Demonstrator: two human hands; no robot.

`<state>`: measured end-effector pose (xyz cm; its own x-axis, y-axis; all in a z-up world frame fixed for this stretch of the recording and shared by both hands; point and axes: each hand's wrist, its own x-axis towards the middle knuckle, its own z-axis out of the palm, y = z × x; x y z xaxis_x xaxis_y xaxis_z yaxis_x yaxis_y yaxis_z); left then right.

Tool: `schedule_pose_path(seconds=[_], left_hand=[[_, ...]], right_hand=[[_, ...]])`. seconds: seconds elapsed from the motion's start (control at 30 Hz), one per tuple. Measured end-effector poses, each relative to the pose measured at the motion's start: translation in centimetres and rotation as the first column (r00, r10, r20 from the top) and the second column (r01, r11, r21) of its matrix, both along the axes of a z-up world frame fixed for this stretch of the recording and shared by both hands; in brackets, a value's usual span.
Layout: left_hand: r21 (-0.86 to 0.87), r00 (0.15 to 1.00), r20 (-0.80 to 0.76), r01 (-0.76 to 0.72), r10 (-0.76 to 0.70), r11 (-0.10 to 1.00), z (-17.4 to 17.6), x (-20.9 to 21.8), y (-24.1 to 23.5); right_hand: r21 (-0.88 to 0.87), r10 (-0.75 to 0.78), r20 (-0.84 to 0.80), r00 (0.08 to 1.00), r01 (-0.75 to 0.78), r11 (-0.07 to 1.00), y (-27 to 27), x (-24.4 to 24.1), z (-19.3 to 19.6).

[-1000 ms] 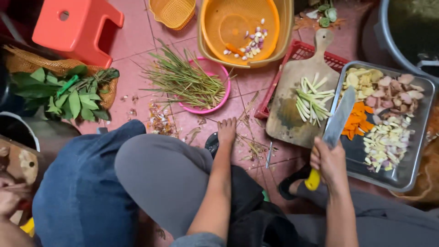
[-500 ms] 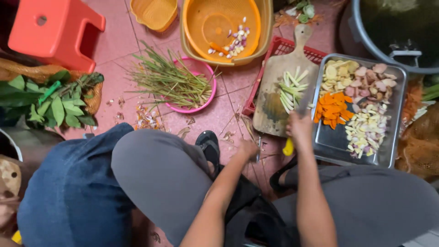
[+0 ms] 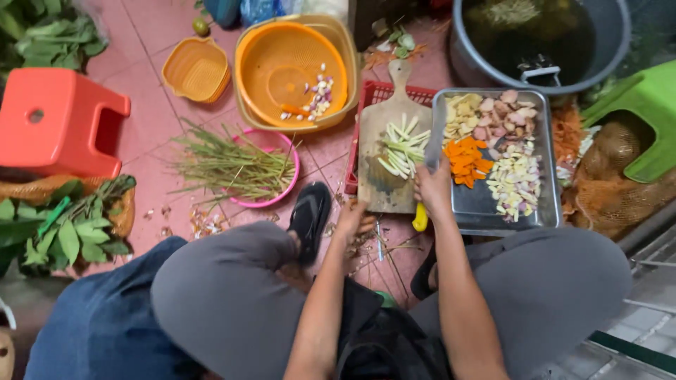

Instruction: Chopping lemongrass and other vegetables on a wooden cutting board.

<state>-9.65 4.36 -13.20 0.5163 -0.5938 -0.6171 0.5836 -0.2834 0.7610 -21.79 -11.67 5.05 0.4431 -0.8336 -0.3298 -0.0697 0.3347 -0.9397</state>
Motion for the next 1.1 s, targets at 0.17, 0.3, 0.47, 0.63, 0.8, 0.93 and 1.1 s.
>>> schedule_pose_path(seconds=[0.17,0.3,0.47,0.63,0.8,0.93,1.1], left_hand=[[-0.169,0.982,-0.098,-0.177,0.162,0.97,-4.7,-2.2,-2.7],[-0.14,0.961,-0.071,-0.274,0.266,0.951,-7.1,-4.2,-3.1],[-0.034,0.634,0.719,-0.376,0.284,0.926,0.5,-4.2,-2.4],[-0.115,0.638,0.724,-0.265,0.263,0.957,5.9,-2.0,-2.0],[-0.276,0.564,0.732,-0.269,0.383,0.923,5.4,-1.2,-1.7],[-0.078,0.802,0.578,-0.131,0.152,0.988,8.6,-0.5,-0.2],[-0.057,0.664,0.741,-0.093,0.105,0.994,10.0,-0.6,-0.8]], right_hand=[[0.023,-0.094,-0.025,0.995,0.094,0.995,0.7,-2.4,2.1],[-0.03,-0.154,-0.121,0.981,0.152,0.988,0.5,-4.9,1.1],[-0.474,-0.119,-0.698,0.706,-0.332,0.816,-0.5,-6.5,-5.2],[-0.401,-0.008,-0.715,0.699,-0.401,0.824,2.3,-4.1,-2.5],[-0.478,-0.126,-0.752,0.647,-0.403,0.78,4.0,-5.7,-3.8],[-0.487,-0.165,-0.71,0.685,-0.308,0.817,6.6,-7.0,-0.9],[-0.466,-0.166,-0.707,0.688,-0.276,0.84,7.9,-8.7,1.2]])
